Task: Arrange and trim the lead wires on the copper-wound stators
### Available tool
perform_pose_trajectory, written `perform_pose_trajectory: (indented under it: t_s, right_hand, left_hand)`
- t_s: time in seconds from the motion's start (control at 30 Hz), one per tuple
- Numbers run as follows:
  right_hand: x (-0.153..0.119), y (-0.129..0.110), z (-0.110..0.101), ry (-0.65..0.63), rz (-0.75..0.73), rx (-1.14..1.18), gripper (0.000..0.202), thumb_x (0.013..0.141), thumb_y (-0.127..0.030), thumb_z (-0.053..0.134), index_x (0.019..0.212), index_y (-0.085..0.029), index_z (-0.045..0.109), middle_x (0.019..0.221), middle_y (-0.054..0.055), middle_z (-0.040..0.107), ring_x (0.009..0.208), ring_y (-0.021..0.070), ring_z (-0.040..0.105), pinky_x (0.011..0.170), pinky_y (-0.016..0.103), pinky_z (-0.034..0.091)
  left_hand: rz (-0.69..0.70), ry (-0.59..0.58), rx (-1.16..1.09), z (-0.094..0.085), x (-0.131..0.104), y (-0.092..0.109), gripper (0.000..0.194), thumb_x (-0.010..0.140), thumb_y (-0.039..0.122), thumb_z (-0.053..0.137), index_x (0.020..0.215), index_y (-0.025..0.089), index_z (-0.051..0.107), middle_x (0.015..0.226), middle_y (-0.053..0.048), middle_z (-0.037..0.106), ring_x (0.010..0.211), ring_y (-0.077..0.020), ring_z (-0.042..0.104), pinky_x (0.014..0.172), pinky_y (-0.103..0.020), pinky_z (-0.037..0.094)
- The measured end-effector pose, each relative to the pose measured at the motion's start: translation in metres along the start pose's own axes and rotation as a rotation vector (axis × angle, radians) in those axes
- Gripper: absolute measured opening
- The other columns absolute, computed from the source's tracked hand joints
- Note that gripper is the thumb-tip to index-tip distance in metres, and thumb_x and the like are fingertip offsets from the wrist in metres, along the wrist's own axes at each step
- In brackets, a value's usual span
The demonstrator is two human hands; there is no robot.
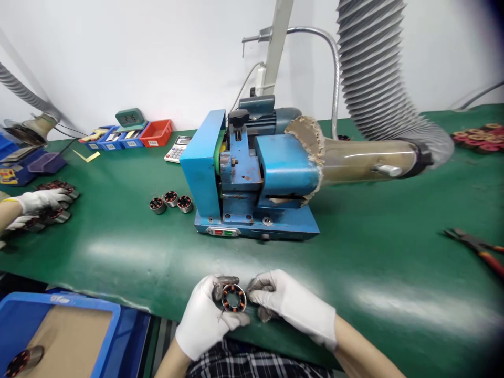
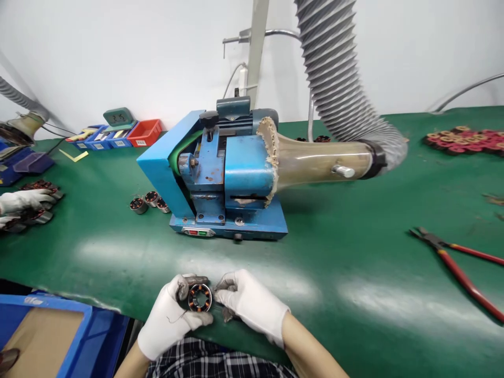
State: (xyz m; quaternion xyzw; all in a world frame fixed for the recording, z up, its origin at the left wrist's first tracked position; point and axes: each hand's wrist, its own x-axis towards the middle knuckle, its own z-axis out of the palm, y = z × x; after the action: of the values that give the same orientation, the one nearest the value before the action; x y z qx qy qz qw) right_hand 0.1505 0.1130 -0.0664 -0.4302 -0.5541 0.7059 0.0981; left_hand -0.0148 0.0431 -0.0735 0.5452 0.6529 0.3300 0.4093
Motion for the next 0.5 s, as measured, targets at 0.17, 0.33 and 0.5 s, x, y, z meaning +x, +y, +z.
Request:
perform_pose_trajectory:
  t_s: [0.17, 0.33, 0.5]
  right_hand:
    - [-0.013, 0.006, 0.004, 0.169, -0.153, -0.239, 0.022, 0.078, -0.027, 0.047, 0.077, -0.009, 0.060, 0.075, 0.007, 0.060, 0.069, 0.0156, 0.052, 0.063, 0.026, 0.038]
    - [-0.015, 0.026, 0.011, 0.197, -0.164, -0.287, 0.029, 0.082, -0.034, 0.042, 0.075, -0.011, 0.058, 0.068, 0.006, 0.057, 0.061, 0.0142, 0.049, 0.054, 0.025, 0.036]
    - [0.001, 0.012, 0.002, 0.161, -0.066, -0.132, 0.024, 0.078, -0.028, 0.046, 0.080, -0.008, 0.058, 0.054, 0.001, 0.049, 0.043, 0.0084, 0.039, 0.042, 0.021, 0.031]
  left_hand:
    - [-0.015, -0.010, 0.034, -0.001, -0.001, -0.002, 0.049, 0.056, 0.031, 0.073, 0.099, 0.015, 0.054, 0.094, -0.003, 0.058, 0.084, -0.0140, 0.057, 0.077, -0.025, 0.047]
    - [-0.047, -0.009, 0.082, 0.000, -0.001, -0.008, 0.052, 0.058, 0.041, 0.071, 0.099, 0.014, 0.053, 0.094, -0.005, 0.058, 0.085, -0.0163, 0.056, 0.077, -0.028, 0.046]
    - [-0.030, -0.019, 0.079, 0.001, 0.000, -0.010, 0.052, 0.058, 0.039, 0.072, 0.100, 0.015, 0.052, 0.096, -0.005, 0.057, 0.088, -0.0157, 0.056, 0.080, -0.029, 0.045]
